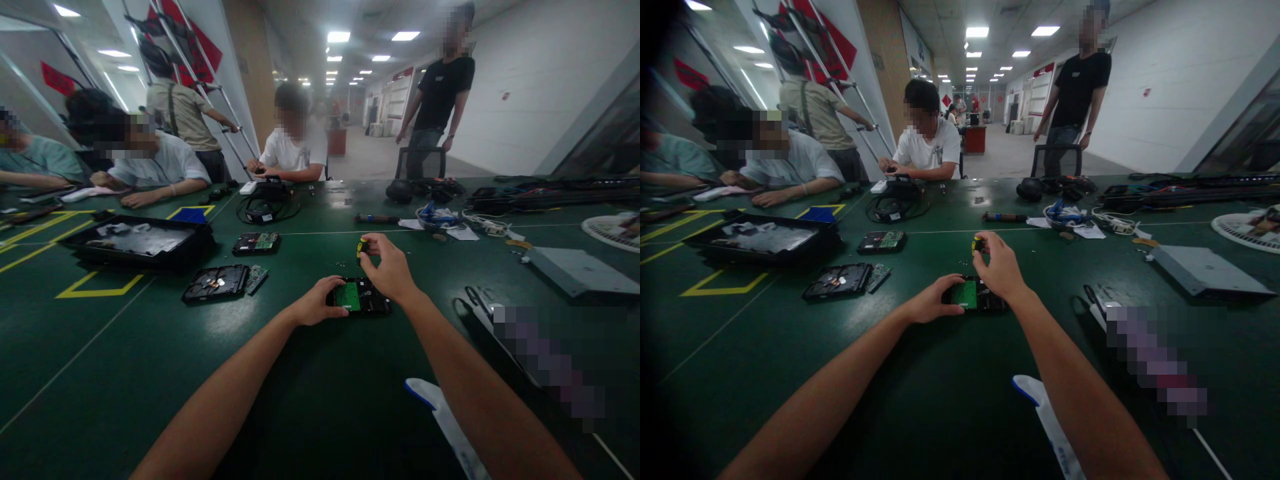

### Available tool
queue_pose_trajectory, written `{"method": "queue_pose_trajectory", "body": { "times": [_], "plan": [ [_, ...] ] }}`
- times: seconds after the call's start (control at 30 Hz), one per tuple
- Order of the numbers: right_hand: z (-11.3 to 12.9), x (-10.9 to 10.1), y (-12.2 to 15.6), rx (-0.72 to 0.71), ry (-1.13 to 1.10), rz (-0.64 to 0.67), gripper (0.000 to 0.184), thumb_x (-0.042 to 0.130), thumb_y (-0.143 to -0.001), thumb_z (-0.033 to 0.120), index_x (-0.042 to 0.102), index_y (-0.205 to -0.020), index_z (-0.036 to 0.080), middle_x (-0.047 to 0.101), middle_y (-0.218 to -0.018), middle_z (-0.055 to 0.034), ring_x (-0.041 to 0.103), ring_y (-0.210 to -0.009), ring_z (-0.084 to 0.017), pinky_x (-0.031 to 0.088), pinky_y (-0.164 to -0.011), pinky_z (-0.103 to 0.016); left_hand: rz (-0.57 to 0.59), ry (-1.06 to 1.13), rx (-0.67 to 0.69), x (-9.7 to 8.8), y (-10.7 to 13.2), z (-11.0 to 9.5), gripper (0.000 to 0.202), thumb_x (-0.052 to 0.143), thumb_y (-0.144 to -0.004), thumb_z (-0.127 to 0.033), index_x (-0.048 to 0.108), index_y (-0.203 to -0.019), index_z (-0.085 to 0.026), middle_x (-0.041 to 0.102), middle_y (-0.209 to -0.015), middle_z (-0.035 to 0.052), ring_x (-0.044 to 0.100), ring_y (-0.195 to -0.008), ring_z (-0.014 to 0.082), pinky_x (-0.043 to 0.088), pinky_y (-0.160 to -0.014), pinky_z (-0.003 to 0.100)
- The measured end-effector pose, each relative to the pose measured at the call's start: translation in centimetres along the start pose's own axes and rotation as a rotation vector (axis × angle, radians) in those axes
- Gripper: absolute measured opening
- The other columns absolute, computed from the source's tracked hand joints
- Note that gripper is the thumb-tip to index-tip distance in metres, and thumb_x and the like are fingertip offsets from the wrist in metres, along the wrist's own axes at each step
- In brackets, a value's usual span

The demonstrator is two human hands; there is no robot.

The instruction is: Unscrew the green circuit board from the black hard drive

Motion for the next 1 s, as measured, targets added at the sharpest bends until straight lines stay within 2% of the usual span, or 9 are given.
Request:
{"method": "queue_pose_trajectory", "body": {
  "times": [0.17, 0.37, 0.6, 0.8, 1.0],
  "plan": [
    [0.27, -0.16, 0.01, -0.052, 0.082, -0.023, 0.031, 0.056, -0.093, 0.025, 0.057, -0.124, 0.025, 0.061, -0.120, -0.0115, 0.064, -0.101, -0.026, 0.054, -0.092, -0.047, -0.002, -0.006, 0.004, 0.03, -0.01, 0.11, 0.083, 0.082, -0.073, -0.053, 0.049, -0.143, -0.025, 0.042, -0.156, 0.0123, 0.037, -0.145, 0.0343, 0.032, -0.121, 0.052],
    [-0.12, -0.21, -0.06, 0.012, 0.018, -0.061, 0.027, 0.061, -0.092, 0.029, 0.057, -0.118, 0.024, 0.065, -0.113, -0.0105, 0.066, -0.099, -0.026, 0.056, -0.088, -0.045, 0.004, -0.012, 0.009, -0.07, 0.09, 0.05, 0.083, 0.081, -0.074, -0.054, 0.049, -0.145, -0.025, 0.041, -0.156, 0.0116, 0.036, -0.146, 0.0332, 0.032, -0.121, 0.050],
    [0.39, -0.42, -0.04, -0.045, 0.074, -0.055, 0.025, 0.056, -0.095, 0.027, 0.061, -0.119, 0.025, 0.063, -0.118, -0.0108, 0.064, -0.103, -0.026, 0.053, -0.095, -0.047, -0.001, -0.010, 0.006, -0.08, 0.07, 0.02, 0.083, 0.081, -0.073, -0.054, 0.049, -0.144, -0.024, 0.041, -0.156, 0.0121, 0.037, -0.145, 0.0338, 0.033, -0.120, 0.051],
    [-0.08, -0.35, -0.08, -0.007, 0.051, -0.073, 0.024, 0.059, -0.092, 0.026, 0.058, -0.116, 0.023, 0.065, -0.113, -0.0108, 0.065, -0.100, -0.027, 0.054, -0.090, -0.046, 0.020, -0.018, -0.009, -0.20, 0.14, -0.20, 0.084, 0.080, -0.075, -0.054, 0.047, -0.146, -0.025, 0.038, -0.158, 0.0123, 0.035, -0.147, 0.0336, 0.031, -0.121, 0.051],
    [0.04, -0.35, -0.11, -0.081, 0.108, -0.102, 0.022, 0.060, -0.093, 0.027, 0.058, -0.115, 0.024, 0.062, -0.114, -0.0107, 0.062, -0.103, -0.028, 0.054, -0.092, -0.049, 0.015, -0.024, 0.002, -0.07, 0.06, -0.01, 0.084, 0.080, -0.074, -0.053, 0.046, -0.146, -0.024, 0.039, -0.157, 0.0123, 0.036, -0.146, 0.0334, 0.031, -0.121, 0.051]
  ]
}}
Point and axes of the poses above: each hand's wrist, its own y-axis away from the middle knuckle, its own x-axis out of the palm, z = x × y, the point moved 2 cm from there along -y, towards the middle knuckle
